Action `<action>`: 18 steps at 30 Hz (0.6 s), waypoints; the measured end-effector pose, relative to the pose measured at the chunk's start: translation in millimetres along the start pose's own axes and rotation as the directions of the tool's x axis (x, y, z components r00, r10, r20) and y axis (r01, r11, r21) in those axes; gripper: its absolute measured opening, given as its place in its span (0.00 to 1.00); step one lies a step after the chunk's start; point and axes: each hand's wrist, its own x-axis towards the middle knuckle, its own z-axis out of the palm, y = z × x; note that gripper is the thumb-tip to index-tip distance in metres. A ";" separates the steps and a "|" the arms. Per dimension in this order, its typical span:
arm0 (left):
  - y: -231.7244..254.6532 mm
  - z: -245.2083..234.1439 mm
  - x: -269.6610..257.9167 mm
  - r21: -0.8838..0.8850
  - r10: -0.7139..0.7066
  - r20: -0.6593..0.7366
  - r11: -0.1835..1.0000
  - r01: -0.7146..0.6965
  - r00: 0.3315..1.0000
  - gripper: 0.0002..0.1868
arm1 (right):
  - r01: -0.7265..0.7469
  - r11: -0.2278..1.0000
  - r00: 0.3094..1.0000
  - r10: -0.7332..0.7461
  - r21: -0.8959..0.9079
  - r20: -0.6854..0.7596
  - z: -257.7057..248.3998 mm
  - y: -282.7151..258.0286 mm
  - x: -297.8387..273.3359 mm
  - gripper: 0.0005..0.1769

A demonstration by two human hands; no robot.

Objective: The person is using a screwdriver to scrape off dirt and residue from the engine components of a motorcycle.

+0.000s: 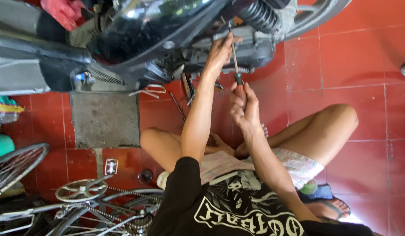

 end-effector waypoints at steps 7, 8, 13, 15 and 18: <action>6.0 11.8 9.3 0.215 -0.022 -0.253 0.974 0.078 0.967 0.24 | 0.200 0.862 0.958 -0.271 -0.465 -0.091 27.2 3.8 -12.4 0.20; 2.6 12.6 13.3 0.241 -0.009 -0.279 0.967 0.079 0.960 0.25 | 0.262 0.500 0.872 -0.490 -0.825 -0.020 31.7 2.4 -20.0 0.27; 6.6 10.7 6.9 0.197 -0.031 -0.245 0.977 0.081 0.969 0.25 | 0.276 0.184 0.830 -0.541 -0.944 0.137 22.8 11.9 -12.8 0.29; 6.0 7.0 3.5 0.180 -0.028 -0.221 0.981 0.069 0.975 0.25 | 0.285 0.280 0.822 -0.563 -0.917 0.084 13.7 17.5 -5.1 0.28; 13.0 5.0 2.1 0.061 -0.010 -0.112 0.998 0.017 0.994 0.23 | 0.063 0.992 0.997 -0.067 0.112 0.031 -4.2 13.7 10.9 0.19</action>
